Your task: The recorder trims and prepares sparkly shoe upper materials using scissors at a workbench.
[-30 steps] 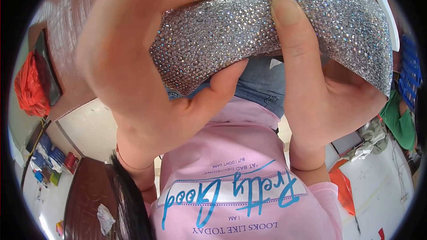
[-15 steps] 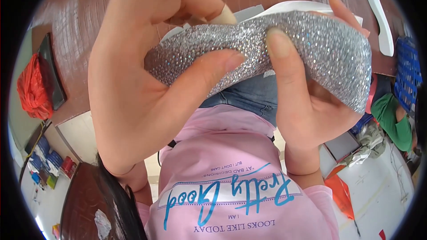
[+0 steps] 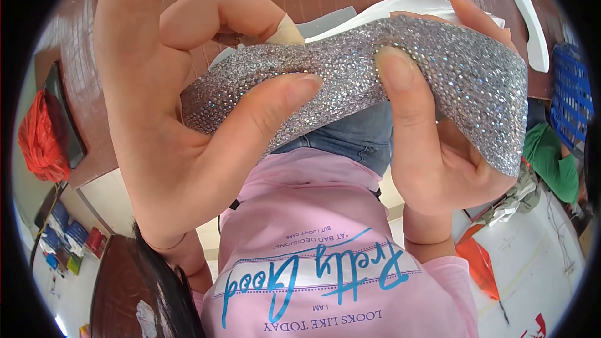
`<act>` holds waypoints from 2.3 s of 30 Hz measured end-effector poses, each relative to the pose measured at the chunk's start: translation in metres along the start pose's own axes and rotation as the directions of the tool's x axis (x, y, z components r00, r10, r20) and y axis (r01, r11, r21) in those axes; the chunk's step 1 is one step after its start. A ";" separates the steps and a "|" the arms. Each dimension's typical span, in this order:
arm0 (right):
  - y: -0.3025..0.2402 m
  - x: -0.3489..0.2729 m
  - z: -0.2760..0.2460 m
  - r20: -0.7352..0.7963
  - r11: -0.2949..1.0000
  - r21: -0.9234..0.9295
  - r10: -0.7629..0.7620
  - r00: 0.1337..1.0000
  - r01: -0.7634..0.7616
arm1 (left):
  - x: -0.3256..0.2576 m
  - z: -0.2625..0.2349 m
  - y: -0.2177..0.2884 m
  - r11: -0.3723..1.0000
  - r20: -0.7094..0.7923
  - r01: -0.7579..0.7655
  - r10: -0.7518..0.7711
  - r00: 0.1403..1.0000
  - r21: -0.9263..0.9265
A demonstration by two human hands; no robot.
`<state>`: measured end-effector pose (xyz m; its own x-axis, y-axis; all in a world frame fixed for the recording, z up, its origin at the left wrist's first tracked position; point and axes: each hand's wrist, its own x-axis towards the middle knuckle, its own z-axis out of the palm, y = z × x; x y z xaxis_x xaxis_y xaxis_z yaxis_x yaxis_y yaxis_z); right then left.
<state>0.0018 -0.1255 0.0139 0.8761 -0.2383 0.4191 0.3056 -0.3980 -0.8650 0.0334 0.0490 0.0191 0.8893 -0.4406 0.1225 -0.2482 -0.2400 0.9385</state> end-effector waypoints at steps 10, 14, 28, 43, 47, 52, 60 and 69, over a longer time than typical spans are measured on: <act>0.007 -0.007 0.003 -0.036 0.999 -0.023 0.029 0.999 -0.029 | -0.007 0.007 -0.006 0.968 -0.064 0.084 -0.102 0.993 -0.238; 0.006 -0.003 0.007 -0.002 0.999 0.018 0.041 0.999 -0.040 | -0.018 0.015 -0.012 0.855 -0.211 0.013 -0.143 0.967 -0.519; -0.018 0.027 -0.003 -0.032 0.947 -0.140 0.286 0.958 -0.288 | -0.041 0.007 -0.040 0.639 -0.439 -0.379 0.071 0.896 -0.670; -0.025 0.044 -0.015 -0.005 0.944 0.105 0.313 0.950 -0.311 | -0.026 -0.001 -0.023 0.729 -0.334 -0.292 0.092 0.938 -0.619; -0.023 0.047 -0.017 0.004 0.951 0.117 0.289 0.957 -0.288 | -0.017 0.003 -0.021 0.678 -0.382 -0.365 0.133 0.914 -0.638; -0.023 0.049 -0.018 0.020 0.949 0.130 0.289 0.957 -0.289 | -0.015 0.010 -0.019 0.623 -0.425 -0.422 0.154 0.892 -0.659; -0.016 0.047 -0.021 0.008 0.974 0.059 0.219 0.976 -0.219 | -0.015 0.008 -0.014 0.741 -0.413 -0.425 0.218 0.884 -0.520; -0.016 0.047 -0.023 0.021 0.970 0.086 0.228 0.974 -0.229 | -0.008 0.004 -0.002 0.871 -0.449 -0.428 0.292 0.845 -0.239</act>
<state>0.0292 -0.1510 0.0535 0.9302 -0.3043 0.2055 0.1281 -0.2557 -0.9582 0.0256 0.0493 0.0148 0.8511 -0.0542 0.5222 -0.5052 0.1866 0.8426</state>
